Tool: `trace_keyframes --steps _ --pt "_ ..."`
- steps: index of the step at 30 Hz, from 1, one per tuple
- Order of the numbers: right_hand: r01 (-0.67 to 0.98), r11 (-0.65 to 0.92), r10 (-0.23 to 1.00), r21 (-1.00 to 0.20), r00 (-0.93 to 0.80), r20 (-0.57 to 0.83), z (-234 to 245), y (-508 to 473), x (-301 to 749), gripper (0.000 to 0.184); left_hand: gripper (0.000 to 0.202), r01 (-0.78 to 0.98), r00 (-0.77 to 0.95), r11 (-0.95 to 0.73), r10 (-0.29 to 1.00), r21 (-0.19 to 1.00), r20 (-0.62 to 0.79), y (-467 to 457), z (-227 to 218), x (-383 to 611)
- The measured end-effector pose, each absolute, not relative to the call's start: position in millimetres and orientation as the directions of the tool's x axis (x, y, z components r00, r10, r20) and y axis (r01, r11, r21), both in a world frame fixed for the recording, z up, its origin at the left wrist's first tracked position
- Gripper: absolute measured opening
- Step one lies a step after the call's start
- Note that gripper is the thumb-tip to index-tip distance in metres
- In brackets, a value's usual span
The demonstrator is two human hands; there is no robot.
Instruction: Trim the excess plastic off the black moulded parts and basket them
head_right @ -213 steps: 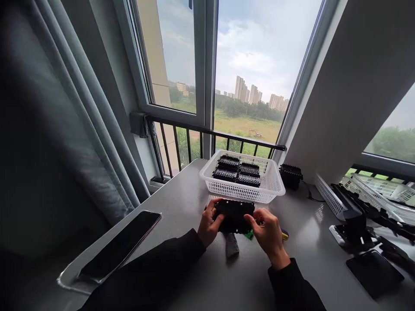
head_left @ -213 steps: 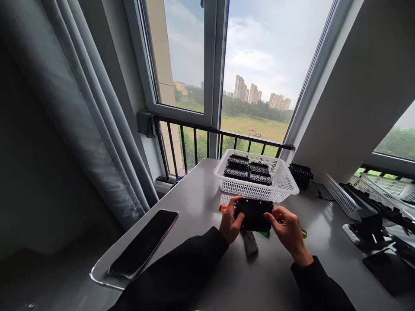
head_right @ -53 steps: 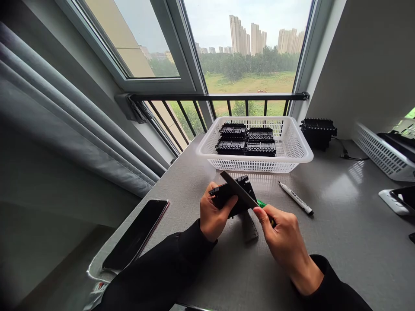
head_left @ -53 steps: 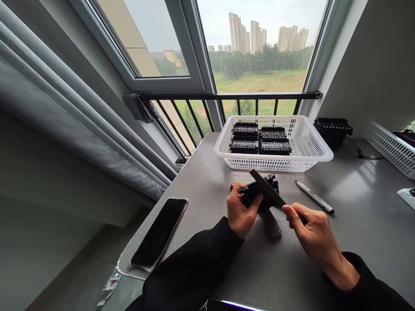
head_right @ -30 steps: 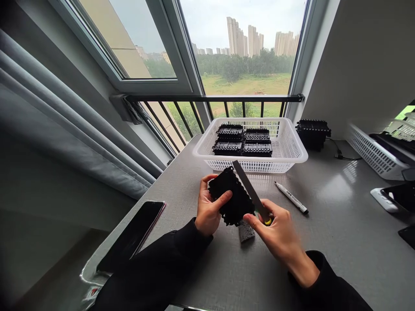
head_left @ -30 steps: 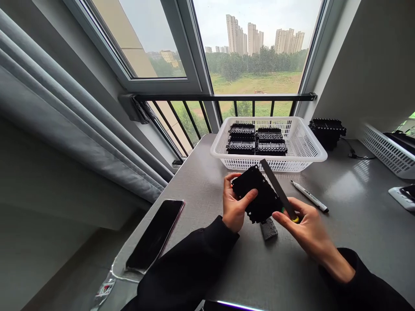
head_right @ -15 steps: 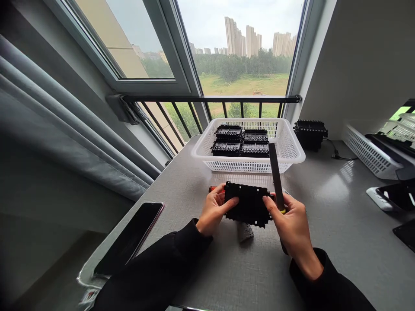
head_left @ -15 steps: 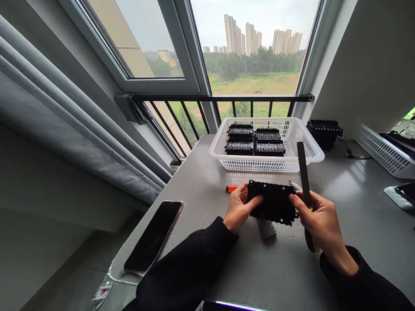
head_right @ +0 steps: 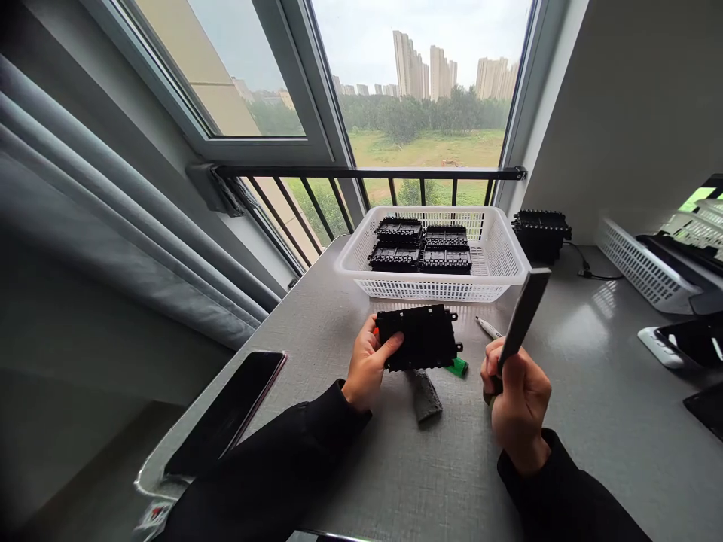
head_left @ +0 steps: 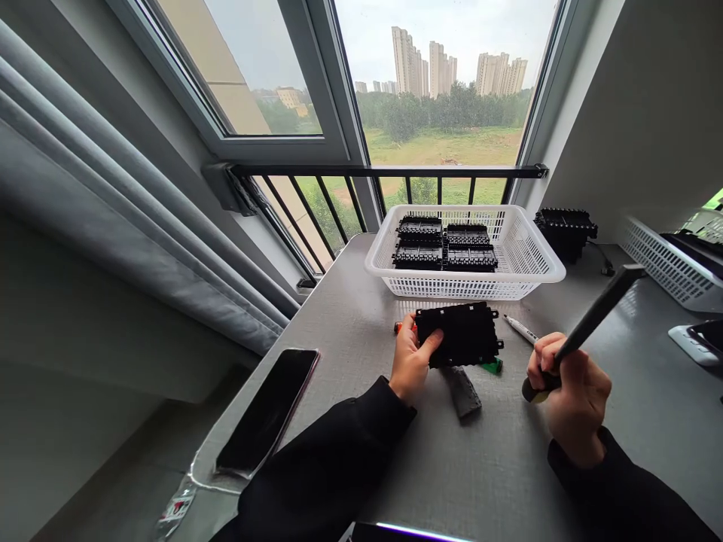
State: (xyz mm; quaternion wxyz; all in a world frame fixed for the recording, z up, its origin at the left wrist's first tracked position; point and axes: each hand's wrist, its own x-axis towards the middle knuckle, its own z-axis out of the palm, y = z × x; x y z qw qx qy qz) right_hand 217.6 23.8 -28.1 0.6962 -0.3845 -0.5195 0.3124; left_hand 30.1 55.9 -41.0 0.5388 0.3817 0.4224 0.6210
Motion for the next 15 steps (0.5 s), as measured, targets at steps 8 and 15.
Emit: trace_keyframes --steps 8,15 --pt "0.042 0.457 0.876 -0.888 0.152 0.458 -42 23 218 0.056 0.036 -0.316 -0.198 -0.116 0.979 0.942 0.054 59 -42 30" --pt "0.237 0.3 0.953 -0.924 -0.04 0.299 -39 30 223 0.053 0.036 -0.311 -0.223 -0.127 0.973 0.942 0.058 58 -39 30"
